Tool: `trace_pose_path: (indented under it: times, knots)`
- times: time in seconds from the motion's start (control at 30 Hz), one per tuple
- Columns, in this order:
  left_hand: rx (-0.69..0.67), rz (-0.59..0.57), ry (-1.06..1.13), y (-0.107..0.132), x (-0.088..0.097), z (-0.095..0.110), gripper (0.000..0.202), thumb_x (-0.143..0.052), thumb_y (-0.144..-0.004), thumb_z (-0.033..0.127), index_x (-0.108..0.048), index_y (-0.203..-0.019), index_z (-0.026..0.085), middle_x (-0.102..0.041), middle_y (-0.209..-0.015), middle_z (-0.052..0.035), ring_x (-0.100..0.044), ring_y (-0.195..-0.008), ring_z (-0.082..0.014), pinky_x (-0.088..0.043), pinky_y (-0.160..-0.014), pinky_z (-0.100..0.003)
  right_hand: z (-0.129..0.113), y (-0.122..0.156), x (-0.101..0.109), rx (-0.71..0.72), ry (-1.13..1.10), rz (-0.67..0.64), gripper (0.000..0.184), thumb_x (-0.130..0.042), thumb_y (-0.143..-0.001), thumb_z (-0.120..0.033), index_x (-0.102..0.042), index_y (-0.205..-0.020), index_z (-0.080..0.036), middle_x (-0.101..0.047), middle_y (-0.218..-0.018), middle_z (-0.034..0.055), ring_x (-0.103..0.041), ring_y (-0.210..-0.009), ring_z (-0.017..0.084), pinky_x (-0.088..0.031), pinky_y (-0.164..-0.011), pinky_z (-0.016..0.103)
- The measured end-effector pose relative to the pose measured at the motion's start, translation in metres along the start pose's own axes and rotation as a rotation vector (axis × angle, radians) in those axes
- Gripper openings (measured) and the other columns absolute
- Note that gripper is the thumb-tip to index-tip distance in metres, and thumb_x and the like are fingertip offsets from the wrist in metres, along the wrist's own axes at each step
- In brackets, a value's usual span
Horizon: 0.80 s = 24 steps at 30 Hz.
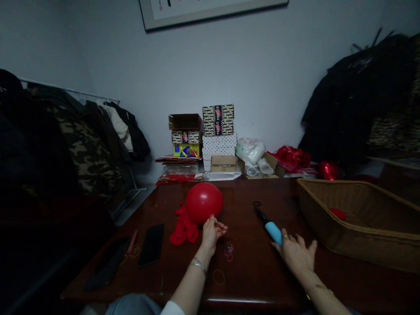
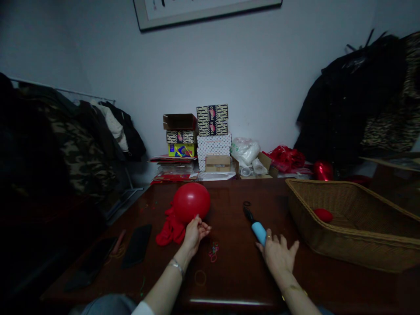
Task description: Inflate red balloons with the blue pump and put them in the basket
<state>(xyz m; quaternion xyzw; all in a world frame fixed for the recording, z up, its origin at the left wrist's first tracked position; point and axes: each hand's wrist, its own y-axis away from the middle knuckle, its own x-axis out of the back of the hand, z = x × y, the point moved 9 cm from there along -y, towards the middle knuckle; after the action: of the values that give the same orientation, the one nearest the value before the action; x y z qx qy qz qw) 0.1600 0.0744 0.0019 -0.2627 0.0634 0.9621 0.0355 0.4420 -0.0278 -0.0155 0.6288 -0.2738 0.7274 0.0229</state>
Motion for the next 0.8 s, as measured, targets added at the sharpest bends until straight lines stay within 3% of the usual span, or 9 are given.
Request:
trace_pose_path:
  times: [0.1,0.27,0.43,0.6,0.7,0.8]
  knots:
    - [0.011,-0.007,-0.022,0.001,0.000,0.000,0.039,-0.059,-0.073,0.054,-0.042,-0.072,0.018,-0.057,-0.054,0.0010,-0.062,-0.054,-0.0147,-0.044,-0.052,-0.023,-0.007,0.002,0.012,0.001,0.019,0.085,0.064,-0.048,-0.083,-0.046,-0.039,-0.135,-0.011,-0.047,-0.134,0.0176,-0.028,-0.131,0.037,-0.004,-0.100,0.068]
    - [0.025,0.002,-0.087,0.001,0.002,0.001,0.043,-0.059,-0.070,0.057,-0.041,-0.072,0.019,-0.057,-0.054,0.0017,-0.060,-0.054,-0.0136,-0.039,-0.049,-0.021,-0.031,0.007,0.041,0.142,-0.092,0.269,0.067,-0.036,-0.087,-0.050,-0.032,-0.139,-0.008,-0.033,-0.144,0.0188,-0.009,-0.138,0.034,-0.003,-0.104,0.064]
    - [0.018,-0.066,-0.133,0.003,-0.007,0.007,0.042,-0.058,-0.072,0.057,-0.042,-0.073,0.019,-0.057,-0.056,0.0017,-0.059,-0.054,-0.0119,-0.033,-0.046,-0.018,-0.062,0.011,0.072,0.269,-0.217,0.360,0.069,-0.033,-0.087,-0.053,-0.026,-0.142,-0.011,-0.028,-0.147,0.0177,-0.007,-0.139,0.033,-0.005,-0.104,0.065]
    - [0.069,-0.170,-0.195,0.016,-0.024,0.014,0.040,-0.055,-0.074,0.056,-0.041,-0.073,0.019,-0.058,-0.057,0.0014,-0.053,-0.046,-0.0090,-0.028,-0.042,-0.018,-0.108,0.010,0.121,0.411,-0.266,0.399,0.076,-0.047,-0.084,-0.047,-0.015,-0.145,-0.015,-0.016,-0.151,0.0140,-0.006,-0.139,0.033,-0.005,-0.105,0.064]
    - [0.132,-0.276,-0.222,0.027,-0.036,0.015,0.038,-0.055,-0.076,0.054,-0.041,-0.073,0.019,-0.058,-0.057,0.0010,-0.047,-0.040,-0.0066,-0.024,-0.039,-0.017,-0.132,0.008,0.147,0.491,-0.278,0.396,0.083,-0.055,-0.080,-0.047,-0.014,-0.146,-0.018,-0.013,-0.152,0.0137,-0.005,-0.139,0.034,-0.004,-0.105,0.064]
    - [0.210,-0.415,-0.243,0.039,-0.046,0.012,0.037,-0.054,-0.078,0.052,-0.042,-0.072,0.019,-0.057,-0.056,0.0005,-0.043,-0.037,-0.0057,-0.020,-0.037,-0.017,-0.148,0.009,0.161,0.579,-0.306,0.392,0.091,-0.059,-0.075,-0.057,-0.014,-0.146,-0.023,-0.013,-0.152,0.0142,-0.006,-0.139,0.035,-0.003,-0.105,0.064]
